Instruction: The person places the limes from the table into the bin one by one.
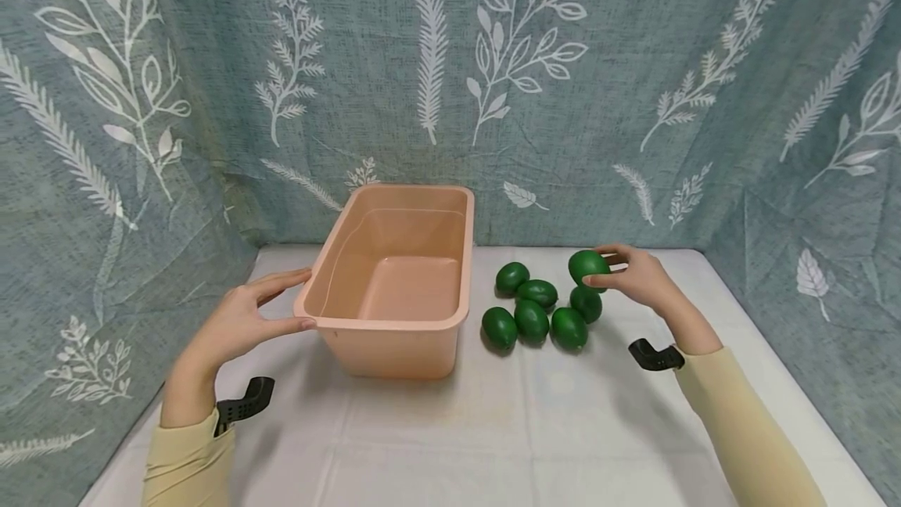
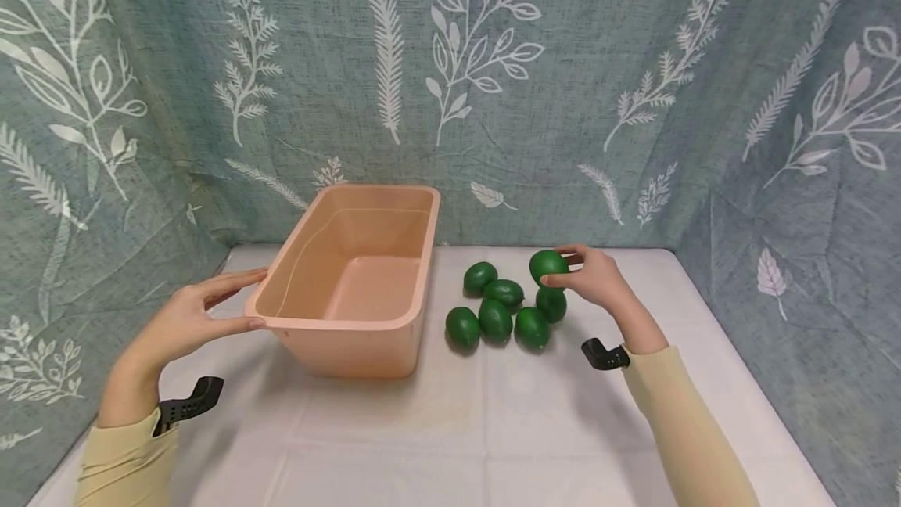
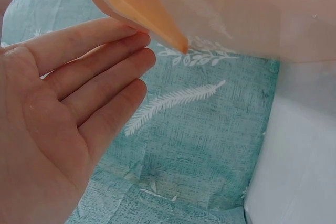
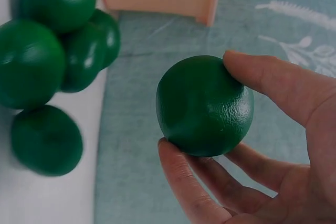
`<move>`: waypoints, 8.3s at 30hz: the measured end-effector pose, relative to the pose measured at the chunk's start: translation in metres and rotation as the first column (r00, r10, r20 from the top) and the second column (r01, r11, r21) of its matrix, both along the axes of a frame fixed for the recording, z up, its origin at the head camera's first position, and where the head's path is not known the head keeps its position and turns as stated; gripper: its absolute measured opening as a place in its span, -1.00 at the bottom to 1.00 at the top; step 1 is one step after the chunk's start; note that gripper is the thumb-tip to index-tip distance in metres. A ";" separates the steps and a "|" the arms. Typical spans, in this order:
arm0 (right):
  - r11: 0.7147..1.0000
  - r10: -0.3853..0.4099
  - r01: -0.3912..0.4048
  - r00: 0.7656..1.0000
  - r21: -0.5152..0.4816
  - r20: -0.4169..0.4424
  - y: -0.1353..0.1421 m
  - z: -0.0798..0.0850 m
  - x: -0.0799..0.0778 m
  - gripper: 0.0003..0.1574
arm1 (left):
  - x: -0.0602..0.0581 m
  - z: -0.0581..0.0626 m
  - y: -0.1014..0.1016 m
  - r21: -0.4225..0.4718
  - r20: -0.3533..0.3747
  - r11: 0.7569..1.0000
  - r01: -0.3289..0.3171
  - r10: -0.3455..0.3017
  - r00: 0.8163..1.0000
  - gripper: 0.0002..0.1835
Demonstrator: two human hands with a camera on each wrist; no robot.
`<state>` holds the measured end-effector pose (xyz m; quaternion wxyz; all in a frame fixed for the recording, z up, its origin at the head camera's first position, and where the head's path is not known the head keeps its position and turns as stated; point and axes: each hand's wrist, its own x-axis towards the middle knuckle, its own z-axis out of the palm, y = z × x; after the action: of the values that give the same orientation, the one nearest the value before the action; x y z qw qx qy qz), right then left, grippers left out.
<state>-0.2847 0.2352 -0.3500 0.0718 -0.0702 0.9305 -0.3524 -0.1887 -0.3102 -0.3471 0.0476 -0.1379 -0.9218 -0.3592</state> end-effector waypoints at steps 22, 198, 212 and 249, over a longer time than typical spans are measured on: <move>0.998 0.066 -0.066 0.998 0.004 -0.004 -0.058 0.055 -0.022 -0.06 | 0.003 0.002 0.002 -0.006 -0.004 1.000 -0.004 0.004 1.000 -0.24; 0.964 -0.161 0.200 0.963 -0.174 0.216 0.026 -0.075 -0.025 -0.03 | 0.002 0.001 0.001 0.011 0.011 1.000 0.013 -0.013 1.000 -0.25; 0.970 -0.131 0.162 0.977 -0.182 0.170 0.014 -0.041 -0.015 -0.01 | 0.002 0.002 0.003 -0.019 0.004 1.000 0.008 -0.008 1.000 -0.23; 0.986 0.054 -0.047 0.998 -0.162 0.042 -0.088 0.041 -0.017 -0.09 | 0.001 0.003 0.004 -0.018 0.032 1.000 0.001 0.000 0.999 -0.19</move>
<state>-0.3013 0.1472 -0.3093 0.0963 -0.0913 0.8949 -0.4260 -0.1873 -0.3058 -0.3446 0.0315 -0.1329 -0.9256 -0.3529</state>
